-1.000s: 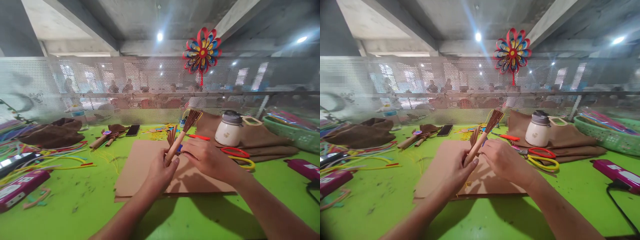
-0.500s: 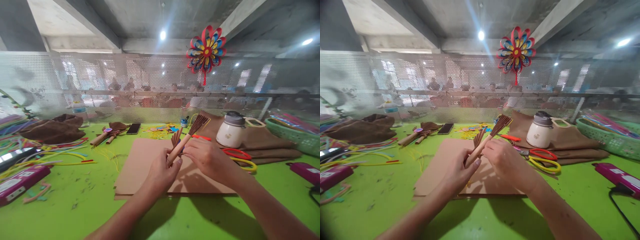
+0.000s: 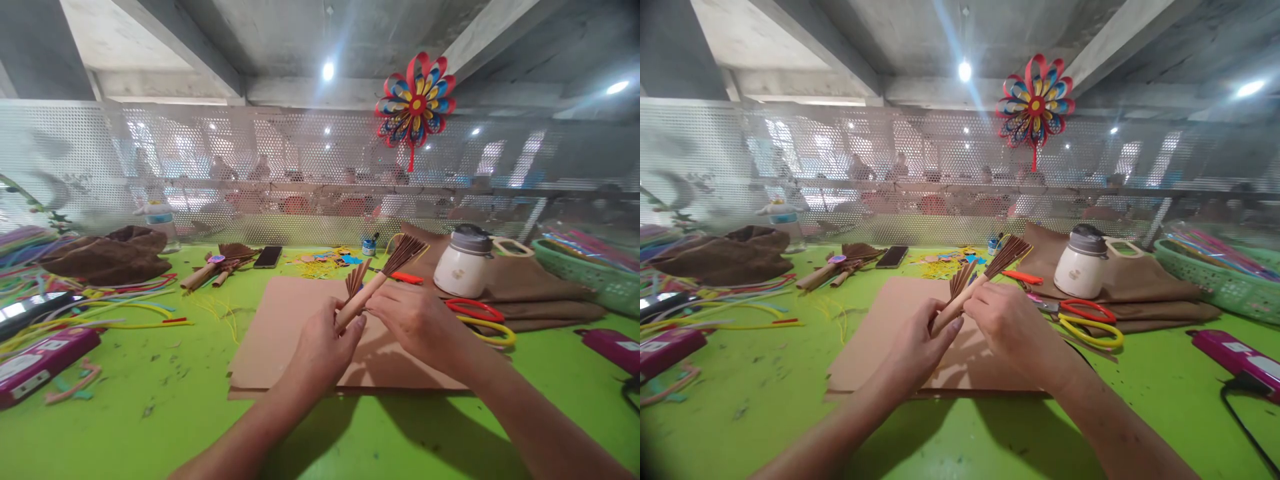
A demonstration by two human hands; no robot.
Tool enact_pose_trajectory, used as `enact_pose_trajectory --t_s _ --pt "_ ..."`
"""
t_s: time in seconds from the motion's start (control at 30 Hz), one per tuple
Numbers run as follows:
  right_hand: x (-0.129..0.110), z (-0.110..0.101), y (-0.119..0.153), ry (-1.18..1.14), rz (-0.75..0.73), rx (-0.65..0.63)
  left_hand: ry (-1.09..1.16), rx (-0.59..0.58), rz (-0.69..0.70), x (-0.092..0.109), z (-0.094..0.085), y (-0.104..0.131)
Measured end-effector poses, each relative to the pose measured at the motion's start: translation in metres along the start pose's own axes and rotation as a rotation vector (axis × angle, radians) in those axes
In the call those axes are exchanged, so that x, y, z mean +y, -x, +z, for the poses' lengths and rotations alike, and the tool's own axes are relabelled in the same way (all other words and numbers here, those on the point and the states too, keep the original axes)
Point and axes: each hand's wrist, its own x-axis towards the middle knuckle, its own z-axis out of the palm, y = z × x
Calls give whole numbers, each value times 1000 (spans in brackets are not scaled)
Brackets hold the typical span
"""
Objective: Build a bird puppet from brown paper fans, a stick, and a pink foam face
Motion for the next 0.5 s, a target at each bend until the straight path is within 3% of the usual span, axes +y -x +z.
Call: enact_pose_trajectory --t_s 0.5 --pt "-4 5 0 -22 46 44 2 21 20 -5 1 -1"
